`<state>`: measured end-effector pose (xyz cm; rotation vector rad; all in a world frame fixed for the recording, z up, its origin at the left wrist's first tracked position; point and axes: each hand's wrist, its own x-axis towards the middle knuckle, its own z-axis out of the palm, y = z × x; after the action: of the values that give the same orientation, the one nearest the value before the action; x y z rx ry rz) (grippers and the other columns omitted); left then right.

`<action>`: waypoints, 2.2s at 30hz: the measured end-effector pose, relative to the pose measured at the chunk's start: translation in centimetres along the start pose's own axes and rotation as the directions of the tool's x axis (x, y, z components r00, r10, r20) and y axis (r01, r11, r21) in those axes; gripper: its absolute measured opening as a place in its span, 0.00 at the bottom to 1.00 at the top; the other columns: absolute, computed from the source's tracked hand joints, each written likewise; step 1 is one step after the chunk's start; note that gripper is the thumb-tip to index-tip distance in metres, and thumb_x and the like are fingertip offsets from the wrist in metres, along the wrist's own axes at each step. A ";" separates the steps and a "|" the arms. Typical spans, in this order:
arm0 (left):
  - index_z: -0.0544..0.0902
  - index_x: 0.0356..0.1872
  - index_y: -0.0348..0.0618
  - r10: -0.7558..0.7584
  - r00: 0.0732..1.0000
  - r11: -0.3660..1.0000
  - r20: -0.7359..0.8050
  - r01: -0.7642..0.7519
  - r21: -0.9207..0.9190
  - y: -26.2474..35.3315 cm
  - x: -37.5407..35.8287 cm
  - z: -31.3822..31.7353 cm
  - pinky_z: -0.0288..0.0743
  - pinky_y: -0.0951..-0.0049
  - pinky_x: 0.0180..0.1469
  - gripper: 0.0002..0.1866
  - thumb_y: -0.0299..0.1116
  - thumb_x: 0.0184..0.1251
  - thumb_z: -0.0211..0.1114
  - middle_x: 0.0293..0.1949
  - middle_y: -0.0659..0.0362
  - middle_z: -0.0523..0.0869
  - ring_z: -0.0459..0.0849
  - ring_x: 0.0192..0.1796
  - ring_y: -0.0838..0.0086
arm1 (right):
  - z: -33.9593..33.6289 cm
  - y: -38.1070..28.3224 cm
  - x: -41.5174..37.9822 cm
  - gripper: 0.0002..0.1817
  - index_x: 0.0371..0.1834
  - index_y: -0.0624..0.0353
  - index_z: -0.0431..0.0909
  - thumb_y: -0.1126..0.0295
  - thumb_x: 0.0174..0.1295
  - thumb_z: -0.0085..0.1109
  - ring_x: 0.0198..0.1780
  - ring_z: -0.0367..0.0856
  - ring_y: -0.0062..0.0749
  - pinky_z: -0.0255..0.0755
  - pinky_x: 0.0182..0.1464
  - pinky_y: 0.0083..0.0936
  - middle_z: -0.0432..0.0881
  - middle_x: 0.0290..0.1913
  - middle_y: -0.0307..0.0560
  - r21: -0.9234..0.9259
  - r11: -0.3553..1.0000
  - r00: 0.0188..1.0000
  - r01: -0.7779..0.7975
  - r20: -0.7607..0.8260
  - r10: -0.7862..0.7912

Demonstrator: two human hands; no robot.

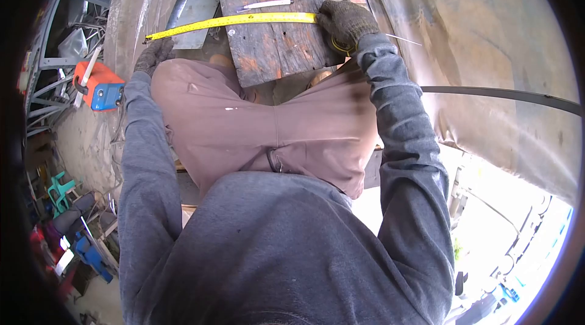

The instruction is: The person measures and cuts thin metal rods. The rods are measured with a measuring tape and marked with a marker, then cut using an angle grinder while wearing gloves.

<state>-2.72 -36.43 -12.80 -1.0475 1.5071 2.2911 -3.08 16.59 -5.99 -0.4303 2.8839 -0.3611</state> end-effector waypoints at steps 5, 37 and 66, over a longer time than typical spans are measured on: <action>0.81 0.59 0.38 0.060 0.998 0.998 0.014 -0.060 0.025 0.1 -0.1 0.0 0.88 0.72 0.47 0.15 0.33 0.77 0.64 0.52 0.54 0.87 0.88 0.48 0.68 | 0.3 0.0 0.1 0.21 0.56 0.47 0.83 0.47 0.73 0.55 0.52 0.87 0.51 0.78 0.56 0.46 0.88 0.48 0.53 0.000 1.000 0.999 -0.030 0.015 0.030; 0.89 0.45 0.53 0.582 0.320 -0.446 0.747 -0.642 0.623 -8.1 -9.4 20.6 0.77 0.50 0.55 0.11 0.42 0.65 0.68 0.45 0.55 0.87 0.85 0.52 0.57 | -1.4 -1.9 -1.4 0.21 0.58 0.47 0.82 0.47 0.73 0.54 0.55 0.85 0.51 0.77 0.58 0.46 0.87 0.51 0.54 -0.007 0.994 0.993 -0.113 0.021 0.113; 0.89 0.43 0.49 0.659 0.329 -0.356 0.677 -0.656 0.666 -10.3 -9.7 21.0 0.77 0.52 0.56 0.11 0.41 0.63 0.69 0.44 0.55 0.89 0.85 0.49 0.57 | 1.1 -6.0 4.4 0.19 0.57 0.48 0.84 0.51 0.71 0.60 0.55 0.84 0.47 0.76 0.58 0.44 0.85 0.53 0.49 -0.014 0.982 0.925 0.186 -0.334 -0.180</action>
<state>0.38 -11.56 -9.12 0.5490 3.3943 0.7167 -5.33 9.42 -6.12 -0.7014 3.1718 -0.5382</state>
